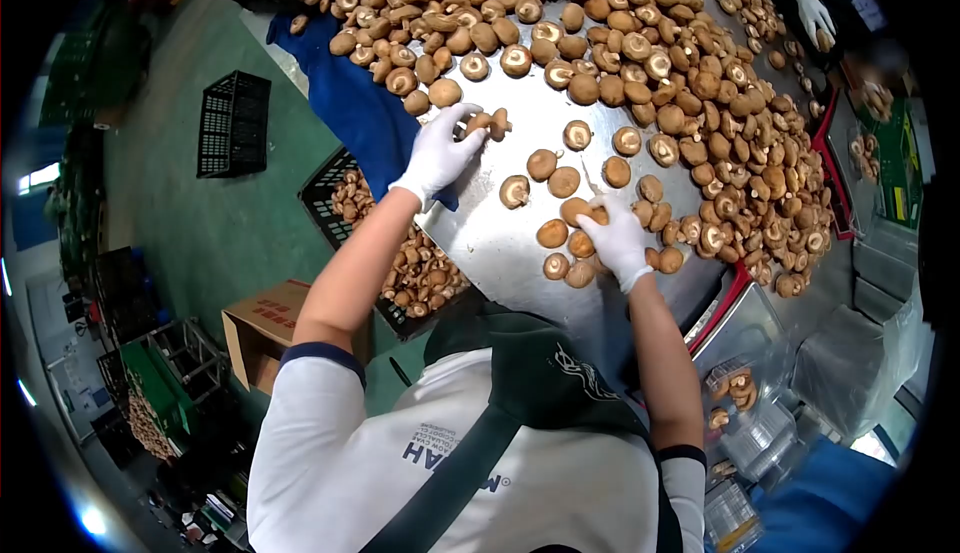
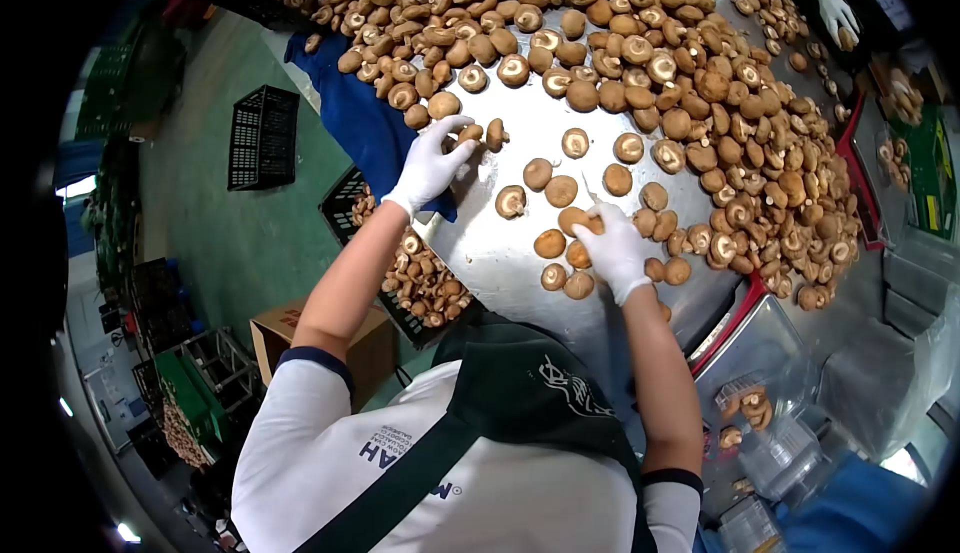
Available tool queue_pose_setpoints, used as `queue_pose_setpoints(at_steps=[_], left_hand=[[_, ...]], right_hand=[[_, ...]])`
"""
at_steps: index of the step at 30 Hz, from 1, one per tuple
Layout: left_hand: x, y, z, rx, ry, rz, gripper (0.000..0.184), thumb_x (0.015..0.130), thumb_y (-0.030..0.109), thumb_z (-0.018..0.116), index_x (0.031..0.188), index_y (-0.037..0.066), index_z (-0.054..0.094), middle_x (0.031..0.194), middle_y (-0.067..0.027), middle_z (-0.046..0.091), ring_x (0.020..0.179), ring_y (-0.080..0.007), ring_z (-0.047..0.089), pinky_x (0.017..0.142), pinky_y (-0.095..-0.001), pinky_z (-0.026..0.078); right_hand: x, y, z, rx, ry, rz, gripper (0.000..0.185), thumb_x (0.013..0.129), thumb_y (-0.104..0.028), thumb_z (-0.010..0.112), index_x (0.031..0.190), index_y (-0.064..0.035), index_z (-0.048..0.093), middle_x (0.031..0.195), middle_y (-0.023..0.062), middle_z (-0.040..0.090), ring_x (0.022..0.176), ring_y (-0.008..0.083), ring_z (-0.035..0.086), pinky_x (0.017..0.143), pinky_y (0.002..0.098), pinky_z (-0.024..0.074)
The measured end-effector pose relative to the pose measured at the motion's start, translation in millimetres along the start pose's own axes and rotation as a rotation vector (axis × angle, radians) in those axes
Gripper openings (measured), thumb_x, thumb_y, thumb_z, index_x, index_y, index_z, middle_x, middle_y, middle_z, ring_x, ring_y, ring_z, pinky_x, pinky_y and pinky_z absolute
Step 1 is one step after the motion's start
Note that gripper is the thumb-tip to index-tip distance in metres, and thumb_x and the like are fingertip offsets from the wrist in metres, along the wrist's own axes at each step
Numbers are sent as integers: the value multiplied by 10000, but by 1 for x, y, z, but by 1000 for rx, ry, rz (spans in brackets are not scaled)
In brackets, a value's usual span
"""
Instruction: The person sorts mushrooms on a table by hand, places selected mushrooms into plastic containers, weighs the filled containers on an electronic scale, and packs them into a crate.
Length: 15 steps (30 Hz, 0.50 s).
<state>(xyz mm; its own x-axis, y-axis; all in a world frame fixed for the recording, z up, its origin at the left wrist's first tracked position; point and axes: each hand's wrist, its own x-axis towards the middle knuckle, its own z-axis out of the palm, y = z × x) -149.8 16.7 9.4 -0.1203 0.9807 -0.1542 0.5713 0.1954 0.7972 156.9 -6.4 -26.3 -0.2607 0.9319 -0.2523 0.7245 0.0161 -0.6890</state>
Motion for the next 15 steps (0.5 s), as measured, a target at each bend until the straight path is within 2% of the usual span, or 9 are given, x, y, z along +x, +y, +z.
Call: queue_pose_setpoints(at_steps=[1,2,3,4,5,7,10,13,15], left_hand=[[-9,15,2,-388,-78,-163,331,913,198,626,1199,34,606,1058,-83,675,938,-193,642,878,-319,498],[-14,12,10,-691,-121,-155,331,954,202,586,1216,0,600,1068,-59,659,935,-127,608,868,-290,494],[-16,0,20,-731,-158,-195,353,961,215,579,1247,8,584,1068,-73,658,956,-150,619,887,-292,493],[-25,11,22,-888,-225,-255,375,965,226,577,1274,15,564,1087,-73,650,982,-155,616,907,-295,485],[-38,25,25,-1047,-295,-315,397,968,237,575,1300,21,544,1106,-73,641,1007,-160,613,928,-299,478],[-52,33,38,-1173,-334,-351,403,986,242,548,1339,51,511,1209,-63,600,1094,-158,584,939,-315,488],[-72,47,58,-1296,-397,-431,381,996,230,523,1334,54,512,1219,-57,596,1136,-164,567,969,-333,481],[-88,45,83,-1563,-576,-570,395,997,238,498,1342,46,494,1216,-117,595,1087,-217,608,965,-396,507],[-100,59,94,-1581,-674,-597,483,996,349,477,1371,46,458,1289,-163,567,1134,-294,600,987,-437,497]], right_hand=[[-4,4,-4,135,30,46,273,812,-202,741,989,-24,635,950,97,662,879,256,639,819,352,507],[-9,6,-10,269,58,92,271,818,-201,742,996,-25,637,927,86,666,864,218,640,803,326,510],[-13,11,-15,402,89,137,270,824,-200,743,1002,-26,640,904,75,670,848,179,641,788,300,512],[-15,12,-20,624,80,180,216,849,-156,734,997,-24,647,857,17,637,814,91,583,730,249,485],[-22,14,-31,783,0,317,171,912,-139,666,1035,-23,641,878,3,635,785,92,585,692,247,471],[-34,19,-34,1213,-43,239,225,975,-173,580,1168,-58,588,936,39,624,757,98,556,667,220,443],[-55,19,-31,1754,24,309,304,1014,-257,500,1221,-41,550,1035,66,599,848,171,525,758,305,435],[-71,16,-30,2073,-165,166,328,1002,-263,456,1199,-13,536,988,99,582,789,175,498,720,291,406],[-80,5,-31,2156,-248,83,339,994,-280,447,1188,-16,538,959,91,569,756,163,467,674,278,371]])
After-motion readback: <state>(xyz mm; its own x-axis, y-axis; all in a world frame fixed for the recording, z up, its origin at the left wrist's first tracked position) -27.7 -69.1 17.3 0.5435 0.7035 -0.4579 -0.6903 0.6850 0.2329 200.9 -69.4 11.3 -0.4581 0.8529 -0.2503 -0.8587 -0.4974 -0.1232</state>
